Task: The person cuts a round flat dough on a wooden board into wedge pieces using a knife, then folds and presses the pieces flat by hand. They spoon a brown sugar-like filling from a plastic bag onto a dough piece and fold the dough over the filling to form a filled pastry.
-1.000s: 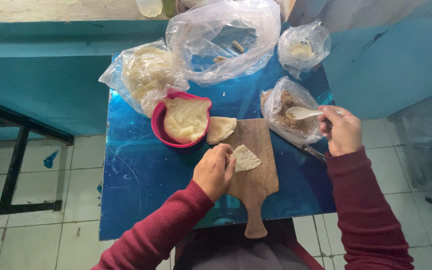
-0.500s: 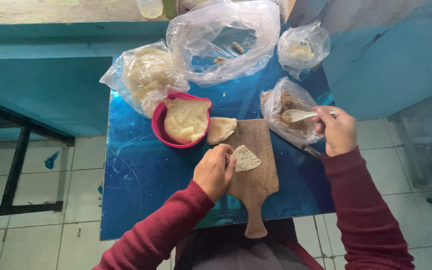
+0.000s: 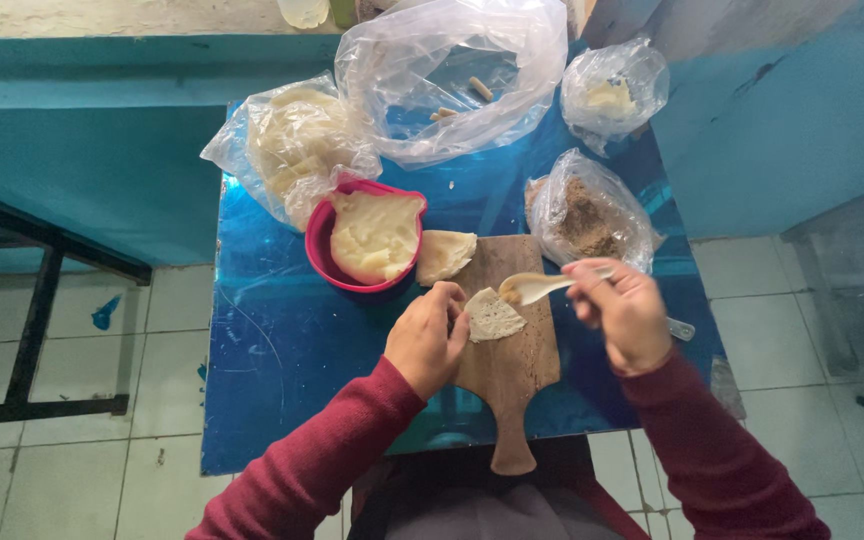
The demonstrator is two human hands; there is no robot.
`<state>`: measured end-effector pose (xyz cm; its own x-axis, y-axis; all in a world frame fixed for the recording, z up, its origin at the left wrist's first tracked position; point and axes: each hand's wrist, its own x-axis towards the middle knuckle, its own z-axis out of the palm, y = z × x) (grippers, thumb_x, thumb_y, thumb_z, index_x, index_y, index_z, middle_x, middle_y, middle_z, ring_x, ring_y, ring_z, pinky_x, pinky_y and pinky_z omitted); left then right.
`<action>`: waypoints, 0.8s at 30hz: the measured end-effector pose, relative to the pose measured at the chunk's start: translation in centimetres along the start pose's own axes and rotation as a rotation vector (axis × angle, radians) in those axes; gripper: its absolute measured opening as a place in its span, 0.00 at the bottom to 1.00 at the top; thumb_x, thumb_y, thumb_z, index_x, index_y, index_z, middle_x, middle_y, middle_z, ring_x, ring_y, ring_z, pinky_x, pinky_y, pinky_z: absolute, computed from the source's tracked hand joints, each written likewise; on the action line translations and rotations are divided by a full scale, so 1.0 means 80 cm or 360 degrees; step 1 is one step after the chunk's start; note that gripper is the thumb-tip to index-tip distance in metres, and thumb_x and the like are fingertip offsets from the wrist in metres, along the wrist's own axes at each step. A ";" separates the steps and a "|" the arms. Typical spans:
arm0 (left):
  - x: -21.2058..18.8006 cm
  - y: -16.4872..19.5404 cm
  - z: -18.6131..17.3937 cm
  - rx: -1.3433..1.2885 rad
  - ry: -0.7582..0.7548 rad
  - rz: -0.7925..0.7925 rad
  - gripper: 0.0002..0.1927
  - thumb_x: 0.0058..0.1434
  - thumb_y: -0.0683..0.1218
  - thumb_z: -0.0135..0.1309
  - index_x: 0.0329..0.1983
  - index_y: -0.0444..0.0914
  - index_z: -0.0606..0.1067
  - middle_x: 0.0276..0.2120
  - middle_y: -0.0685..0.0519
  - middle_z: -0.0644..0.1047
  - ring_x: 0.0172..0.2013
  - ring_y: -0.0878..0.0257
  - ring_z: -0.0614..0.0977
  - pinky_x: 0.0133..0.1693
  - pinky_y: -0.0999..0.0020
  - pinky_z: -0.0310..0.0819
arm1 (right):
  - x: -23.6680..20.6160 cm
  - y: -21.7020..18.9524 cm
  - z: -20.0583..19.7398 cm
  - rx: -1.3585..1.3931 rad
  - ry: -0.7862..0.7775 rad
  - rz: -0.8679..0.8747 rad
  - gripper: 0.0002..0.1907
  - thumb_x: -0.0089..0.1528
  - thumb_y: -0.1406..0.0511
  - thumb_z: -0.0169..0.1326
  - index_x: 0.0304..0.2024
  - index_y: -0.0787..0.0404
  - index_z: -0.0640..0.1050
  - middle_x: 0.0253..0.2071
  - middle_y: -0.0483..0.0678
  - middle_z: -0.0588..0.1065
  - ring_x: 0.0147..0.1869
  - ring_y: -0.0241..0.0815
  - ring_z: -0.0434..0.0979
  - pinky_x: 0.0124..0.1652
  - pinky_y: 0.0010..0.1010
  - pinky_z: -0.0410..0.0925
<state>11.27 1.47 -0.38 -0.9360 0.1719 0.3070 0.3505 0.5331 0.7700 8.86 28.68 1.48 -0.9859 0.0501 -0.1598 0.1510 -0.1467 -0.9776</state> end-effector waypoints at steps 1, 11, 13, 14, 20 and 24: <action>0.000 0.000 0.000 0.0001 0.0004 0.0006 0.12 0.61 0.43 0.58 0.45 0.37 0.70 0.29 0.50 0.77 0.34 0.53 0.80 0.38 0.57 0.74 | -0.006 0.006 0.009 -0.0093 -0.0049 -0.0043 0.08 0.68 0.68 0.55 0.45 0.66 0.81 0.30 0.45 0.77 0.27 0.29 0.71 0.27 0.20 0.62; 0.001 0.005 -0.004 -0.0137 0.0016 -0.0069 0.13 0.61 0.41 0.58 0.46 0.36 0.70 0.29 0.48 0.78 0.32 0.52 0.83 0.35 0.59 0.76 | -0.049 -0.004 0.029 -0.0970 -0.0477 -0.0946 0.14 0.61 0.78 0.53 0.48 0.63 0.81 0.39 0.48 0.79 0.41 0.36 0.81 0.42 0.25 0.74; 0.001 0.006 -0.005 -0.0166 0.0003 -0.0092 0.13 0.61 0.41 0.58 0.46 0.36 0.70 0.29 0.48 0.78 0.31 0.52 0.83 0.35 0.59 0.77 | -0.054 -0.008 0.029 -0.1019 -0.0534 -0.1005 0.19 0.58 0.81 0.51 0.48 0.63 0.81 0.41 0.48 0.79 0.43 0.38 0.83 0.43 0.25 0.76; 0.001 0.006 -0.005 -0.0166 0.0001 -0.0092 0.13 0.61 0.41 0.58 0.46 0.36 0.70 0.30 0.48 0.79 0.32 0.52 0.83 0.35 0.59 0.77 | -0.055 -0.010 0.029 -0.1044 -0.0558 -0.1027 0.20 0.57 0.82 0.50 0.48 0.63 0.81 0.41 0.48 0.79 0.43 0.38 0.83 0.43 0.26 0.76; 0.000 0.008 -0.001 -0.0202 0.0011 -0.0066 0.13 0.61 0.41 0.58 0.47 0.36 0.70 0.31 0.48 0.79 0.31 0.52 0.83 0.34 0.60 0.77 | -0.055 -0.010 0.017 -0.1183 -0.0334 -0.1357 0.18 0.58 0.80 0.56 0.49 0.60 0.79 0.42 0.47 0.79 0.43 0.39 0.82 0.42 0.26 0.75; -0.002 0.007 0.003 -0.0318 0.0040 -0.0027 0.13 0.63 0.41 0.58 0.47 0.37 0.69 0.32 0.48 0.80 0.31 0.55 0.85 0.34 0.63 0.79 | -0.037 -0.023 0.001 -0.1677 0.0345 -0.1527 0.10 0.67 0.74 0.62 0.49 0.59 0.78 0.45 0.50 0.77 0.46 0.49 0.78 0.45 0.37 0.71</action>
<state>11.60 1.94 -0.08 -0.9417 0.1422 0.3048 0.3360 0.3603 0.8702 11.51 28.69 3.77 -0.7199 -0.1309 0.6816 -0.4753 0.8086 -0.3467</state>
